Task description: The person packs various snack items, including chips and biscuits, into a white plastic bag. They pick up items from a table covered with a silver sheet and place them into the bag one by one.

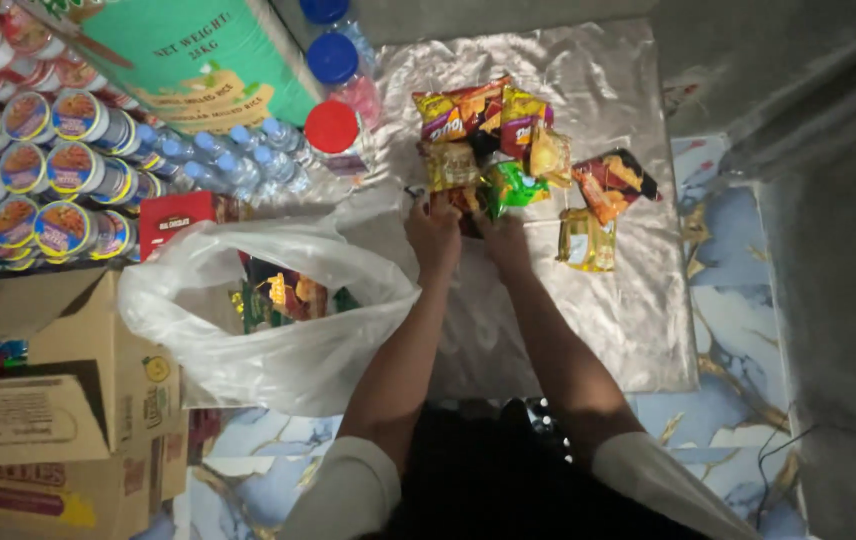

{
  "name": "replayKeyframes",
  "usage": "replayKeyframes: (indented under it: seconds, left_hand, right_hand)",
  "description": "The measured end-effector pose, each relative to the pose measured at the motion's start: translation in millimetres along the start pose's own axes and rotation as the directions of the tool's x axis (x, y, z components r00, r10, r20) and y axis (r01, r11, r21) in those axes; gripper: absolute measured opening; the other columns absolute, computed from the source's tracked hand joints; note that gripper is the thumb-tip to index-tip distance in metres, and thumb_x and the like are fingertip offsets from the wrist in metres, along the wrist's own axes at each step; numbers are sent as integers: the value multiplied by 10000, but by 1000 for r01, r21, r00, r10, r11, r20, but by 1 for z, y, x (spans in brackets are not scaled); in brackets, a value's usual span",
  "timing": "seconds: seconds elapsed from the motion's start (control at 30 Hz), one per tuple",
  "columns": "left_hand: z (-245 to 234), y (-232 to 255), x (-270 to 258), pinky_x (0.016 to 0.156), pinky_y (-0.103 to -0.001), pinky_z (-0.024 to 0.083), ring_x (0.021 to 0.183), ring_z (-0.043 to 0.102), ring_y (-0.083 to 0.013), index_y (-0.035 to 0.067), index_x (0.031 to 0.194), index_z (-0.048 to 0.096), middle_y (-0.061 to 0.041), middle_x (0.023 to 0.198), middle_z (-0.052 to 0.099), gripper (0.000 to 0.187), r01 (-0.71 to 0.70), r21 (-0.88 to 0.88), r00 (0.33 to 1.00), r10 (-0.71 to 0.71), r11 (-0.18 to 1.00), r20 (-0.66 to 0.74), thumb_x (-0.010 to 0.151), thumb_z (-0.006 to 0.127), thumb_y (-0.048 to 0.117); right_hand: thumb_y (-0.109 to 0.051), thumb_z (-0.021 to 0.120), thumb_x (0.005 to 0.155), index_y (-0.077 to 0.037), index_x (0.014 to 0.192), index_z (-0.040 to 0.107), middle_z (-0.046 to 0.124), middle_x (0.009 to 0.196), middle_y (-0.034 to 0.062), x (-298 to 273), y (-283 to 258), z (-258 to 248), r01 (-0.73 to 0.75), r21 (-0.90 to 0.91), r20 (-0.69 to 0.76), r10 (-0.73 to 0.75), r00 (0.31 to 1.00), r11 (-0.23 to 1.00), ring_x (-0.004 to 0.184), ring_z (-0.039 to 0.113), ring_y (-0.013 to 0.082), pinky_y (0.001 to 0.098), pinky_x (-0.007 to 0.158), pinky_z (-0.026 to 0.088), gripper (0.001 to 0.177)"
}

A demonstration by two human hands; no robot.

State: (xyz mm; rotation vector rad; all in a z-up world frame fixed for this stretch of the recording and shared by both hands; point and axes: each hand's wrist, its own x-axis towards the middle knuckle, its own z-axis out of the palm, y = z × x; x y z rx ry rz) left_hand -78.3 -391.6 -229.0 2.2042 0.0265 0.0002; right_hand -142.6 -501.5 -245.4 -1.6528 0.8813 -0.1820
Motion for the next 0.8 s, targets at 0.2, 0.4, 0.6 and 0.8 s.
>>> replayKeyframes:
  seconds: [0.2,0.4,0.6,0.8]
  left_hand:
    - [40,-38,-23,838,-506,515,974,650,-439,-41,1132,595,-239,1024,664,416,-126,-129,991,119,984,-61,866,729,250]
    - [35,-41,-63,769,-388,558,862,690,-285,-18,1087,582,-159,986,670,381,-38,-476,997,67,879,44,908,726,287]
    - [-32,15,-75,755,-315,554,987,623,-81,164,1280,507,45,1156,600,493,468,-831,884,-151,299,443,857,637,382]
    - [-66,68,-95,909,-269,532,1030,625,-99,-7,1345,535,-48,1150,647,496,359,-848,867,196,389,458,942,746,193]
  right_hand:
    - [-238,750,956,25,1130,684,682,934,128,21,60,12,-82,211,167,47,985,974,754,608,188,316,629,493,322]
    - [-87,673,916,-84,1055,567,654,1000,16,-9,59,-25,-82,537,217,-44,975,839,884,659,124,302,733,587,175]
    - [-20,663,939,-93,1054,568,603,992,43,-53,47,-94,253,345,63,-291,955,904,828,579,125,287,681,516,166]
    - [31,538,850,-72,1049,568,623,1318,87,-104,-15,-155,491,504,-18,-560,828,711,880,597,133,265,686,499,226]
